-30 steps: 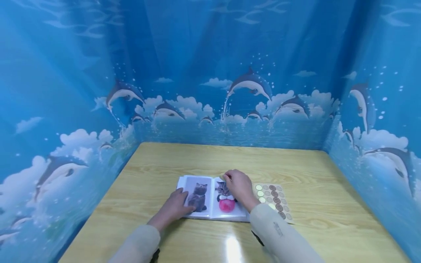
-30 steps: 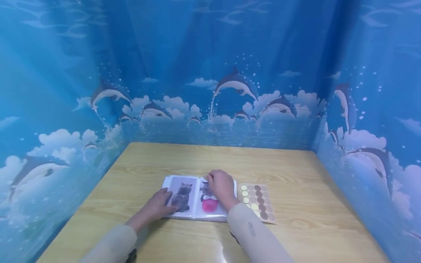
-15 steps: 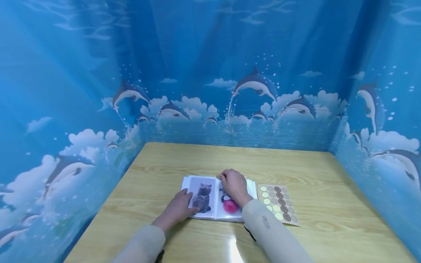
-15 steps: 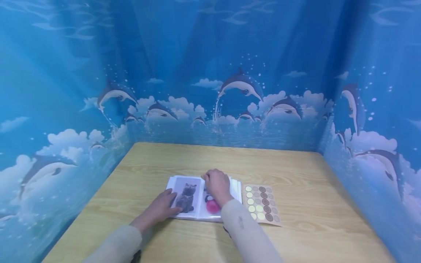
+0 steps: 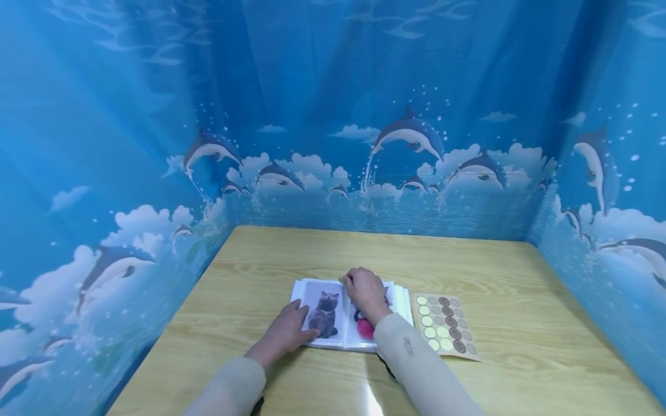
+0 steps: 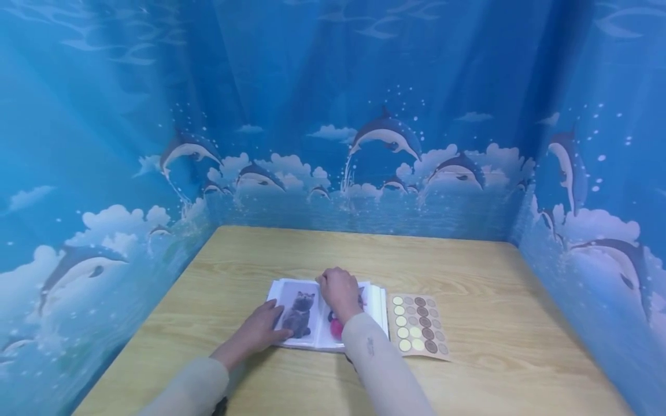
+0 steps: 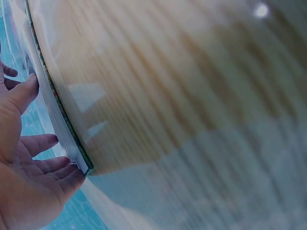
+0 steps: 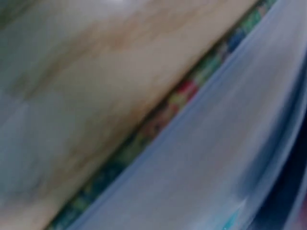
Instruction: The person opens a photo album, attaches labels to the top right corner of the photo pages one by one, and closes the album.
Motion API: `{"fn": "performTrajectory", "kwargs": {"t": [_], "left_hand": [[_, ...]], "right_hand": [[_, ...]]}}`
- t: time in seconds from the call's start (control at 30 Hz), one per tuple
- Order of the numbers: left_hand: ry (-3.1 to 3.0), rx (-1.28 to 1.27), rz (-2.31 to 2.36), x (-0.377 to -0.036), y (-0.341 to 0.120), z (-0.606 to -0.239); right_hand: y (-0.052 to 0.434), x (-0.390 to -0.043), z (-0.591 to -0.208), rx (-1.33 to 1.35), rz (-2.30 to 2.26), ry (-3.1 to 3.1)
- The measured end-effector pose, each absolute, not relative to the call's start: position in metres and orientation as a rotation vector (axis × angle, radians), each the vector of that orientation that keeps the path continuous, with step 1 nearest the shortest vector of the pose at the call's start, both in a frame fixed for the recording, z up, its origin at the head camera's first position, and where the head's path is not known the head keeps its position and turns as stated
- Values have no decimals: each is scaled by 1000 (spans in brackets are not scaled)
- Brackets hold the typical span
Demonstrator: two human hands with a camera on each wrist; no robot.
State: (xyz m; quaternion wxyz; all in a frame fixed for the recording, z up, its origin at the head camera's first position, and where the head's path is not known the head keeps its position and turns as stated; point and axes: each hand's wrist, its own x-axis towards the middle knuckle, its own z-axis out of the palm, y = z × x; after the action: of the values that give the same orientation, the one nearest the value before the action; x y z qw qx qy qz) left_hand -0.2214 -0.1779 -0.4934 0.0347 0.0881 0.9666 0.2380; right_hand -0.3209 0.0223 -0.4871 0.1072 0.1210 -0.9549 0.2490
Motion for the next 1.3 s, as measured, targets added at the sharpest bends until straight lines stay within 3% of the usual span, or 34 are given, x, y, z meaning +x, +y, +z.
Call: {"fn": "performTrajectory", "kwargs": {"t": [0.73,1.3], "left_hand": [[2963,306,759,-220,-171,-494],[2965,292,731,-220,-177,-489]], "right_hand": [[23,-310,-501,605,238,-2773],[20,-273,-501,853,109,-2967]]}}
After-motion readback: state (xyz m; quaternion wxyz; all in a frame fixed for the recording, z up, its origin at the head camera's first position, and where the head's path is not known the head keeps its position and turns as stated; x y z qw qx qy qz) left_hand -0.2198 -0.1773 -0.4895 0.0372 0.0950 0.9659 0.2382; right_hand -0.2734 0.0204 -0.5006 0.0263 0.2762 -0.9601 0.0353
